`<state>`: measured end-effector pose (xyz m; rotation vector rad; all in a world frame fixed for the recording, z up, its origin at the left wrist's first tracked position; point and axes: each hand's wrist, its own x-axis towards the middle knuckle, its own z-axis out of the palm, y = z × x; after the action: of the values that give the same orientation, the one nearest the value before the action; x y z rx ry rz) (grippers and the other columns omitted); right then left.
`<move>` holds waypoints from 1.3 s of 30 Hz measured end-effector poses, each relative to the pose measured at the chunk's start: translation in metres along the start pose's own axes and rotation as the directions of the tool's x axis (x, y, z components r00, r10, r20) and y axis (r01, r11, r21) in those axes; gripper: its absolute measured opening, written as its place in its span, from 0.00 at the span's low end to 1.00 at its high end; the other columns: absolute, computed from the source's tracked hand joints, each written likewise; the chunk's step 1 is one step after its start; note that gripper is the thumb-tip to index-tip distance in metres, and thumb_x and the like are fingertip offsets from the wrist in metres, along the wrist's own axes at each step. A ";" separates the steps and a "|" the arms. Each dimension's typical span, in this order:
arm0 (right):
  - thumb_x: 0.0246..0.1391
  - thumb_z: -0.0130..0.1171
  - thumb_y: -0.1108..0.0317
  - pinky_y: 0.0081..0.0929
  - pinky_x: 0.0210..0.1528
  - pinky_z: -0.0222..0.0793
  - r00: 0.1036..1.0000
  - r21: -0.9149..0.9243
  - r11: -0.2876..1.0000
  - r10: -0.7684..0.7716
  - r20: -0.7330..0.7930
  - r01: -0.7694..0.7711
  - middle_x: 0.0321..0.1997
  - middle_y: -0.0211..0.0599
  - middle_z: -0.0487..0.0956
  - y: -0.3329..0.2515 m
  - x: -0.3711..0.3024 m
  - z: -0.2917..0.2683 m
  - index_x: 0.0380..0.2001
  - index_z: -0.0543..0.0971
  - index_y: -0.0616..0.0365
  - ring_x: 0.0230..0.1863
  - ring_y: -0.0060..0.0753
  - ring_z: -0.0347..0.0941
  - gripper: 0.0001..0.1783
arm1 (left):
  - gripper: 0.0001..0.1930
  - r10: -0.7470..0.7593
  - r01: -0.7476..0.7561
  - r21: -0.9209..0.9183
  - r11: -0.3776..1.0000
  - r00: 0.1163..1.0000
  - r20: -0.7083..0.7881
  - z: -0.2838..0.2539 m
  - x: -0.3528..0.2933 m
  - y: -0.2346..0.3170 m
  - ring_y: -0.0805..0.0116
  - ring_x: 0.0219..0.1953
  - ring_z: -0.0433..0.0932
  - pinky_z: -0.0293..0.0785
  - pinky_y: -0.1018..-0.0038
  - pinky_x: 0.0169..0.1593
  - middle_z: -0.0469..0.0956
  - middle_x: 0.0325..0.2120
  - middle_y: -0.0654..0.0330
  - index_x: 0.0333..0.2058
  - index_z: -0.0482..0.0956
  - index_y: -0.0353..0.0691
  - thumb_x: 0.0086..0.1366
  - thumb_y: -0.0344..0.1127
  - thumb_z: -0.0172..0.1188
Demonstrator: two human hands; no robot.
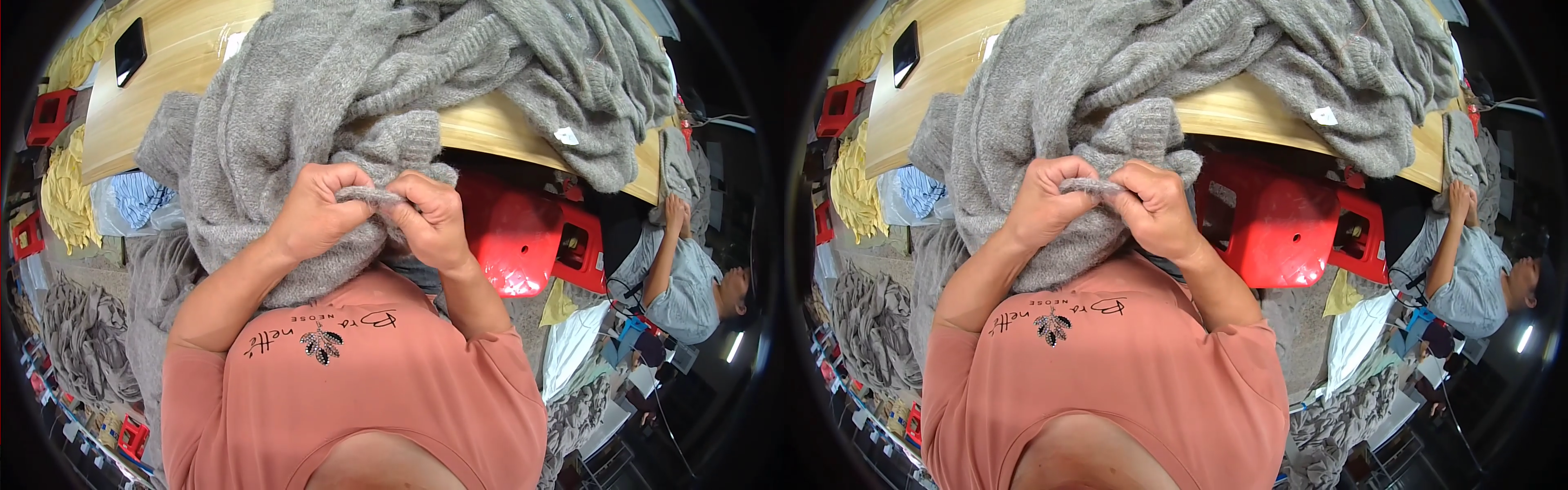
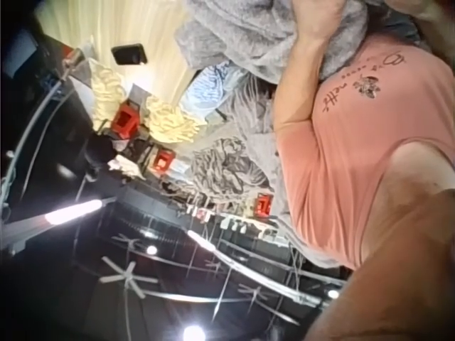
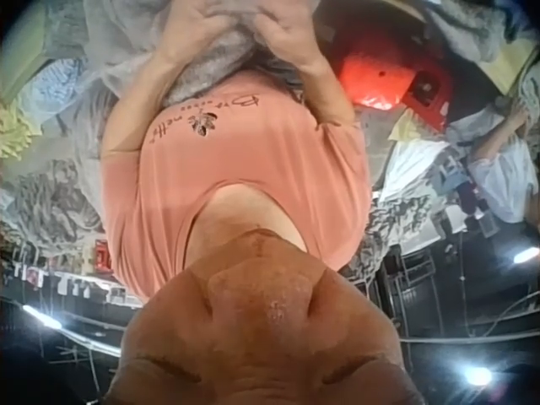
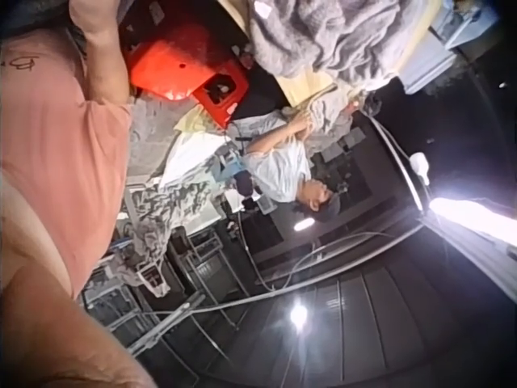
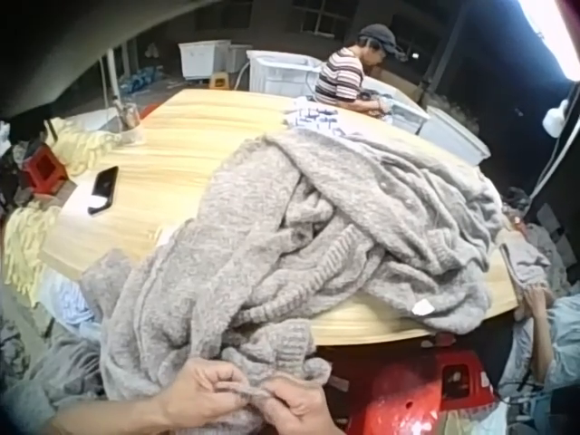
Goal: Inspecting grey knitted sweaters for loose threads and defects on a factory work table.
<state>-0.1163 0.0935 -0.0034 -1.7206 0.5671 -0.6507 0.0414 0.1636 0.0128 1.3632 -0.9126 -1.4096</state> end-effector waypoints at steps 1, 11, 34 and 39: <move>0.40 0.54 0.80 0.17 0.25 0.59 1.000 0.000 1.000 0.002 -0.001 -0.002 0.20 0.34 0.70 -0.001 0.001 0.003 0.25 0.74 0.65 0.22 0.22 0.66 0.05 | 0.03 0.008 -0.008 -0.014 1.000 1.000 0.015 0.000 -0.001 -0.001 0.86 0.22 0.65 0.60 0.85 0.24 0.72 0.17 0.71 0.23 0.75 0.35 0.48 0.22 0.53; 0.40 0.53 0.81 0.20 0.28 0.63 0.922 -0.420 0.896 -0.276 -0.271 0.145 0.26 0.35 0.71 0.010 -0.002 0.000 0.26 0.72 0.64 0.24 0.28 0.65 0.06 | 0.01 0.014 -0.060 -0.258 0.964 0.984 -0.177 0.010 0.001 0.005 0.82 0.21 0.70 0.66 0.85 0.25 0.74 0.19 0.66 0.24 0.75 0.33 0.51 0.22 0.56; 0.41 0.60 0.61 0.24 0.31 0.71 0.904 0.186 0.966 -0.089 -0.418 0.181 0.25 0.36 0.73 -0.069 -0.103 -0.067 0.30 0.72 0.64 0.24 0.27 0.71 0.17 | 0.01 0.068 -0.024 -0.481 0.876 0.995 0.074 0.019 -0.009 0.030 0.79 0.21 0.72 0.67 0.84 0.25 0.76 0.21 0.61 0.25 0.74 0.33 0.52 0.23 0.54; 0.33 0.62 0.71 0.27 0.30 0.65 0.972 -0.090 0.989 0.132 0.197 -0.116 0.21 0.35 0.74 -0.018 -0.083 -0.020 0.25 0.75 0.66 0.24 0.30 0.69 0.12 | 0.02 -0.063 0.086 -0.514 0.854 0.996 0.061 0.012 -0.001 0.028 0.77 0.23 0.74 0.70 0.81 0.30 0.77 0.23 0.59 0.25 0.75 0.33 0.52 0.24 0.54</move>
<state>-0.1898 0.1391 0.0073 -1.7837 0.5569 -0.3635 0.0326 0.1553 0.0404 0.9665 -0.4522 -1.6026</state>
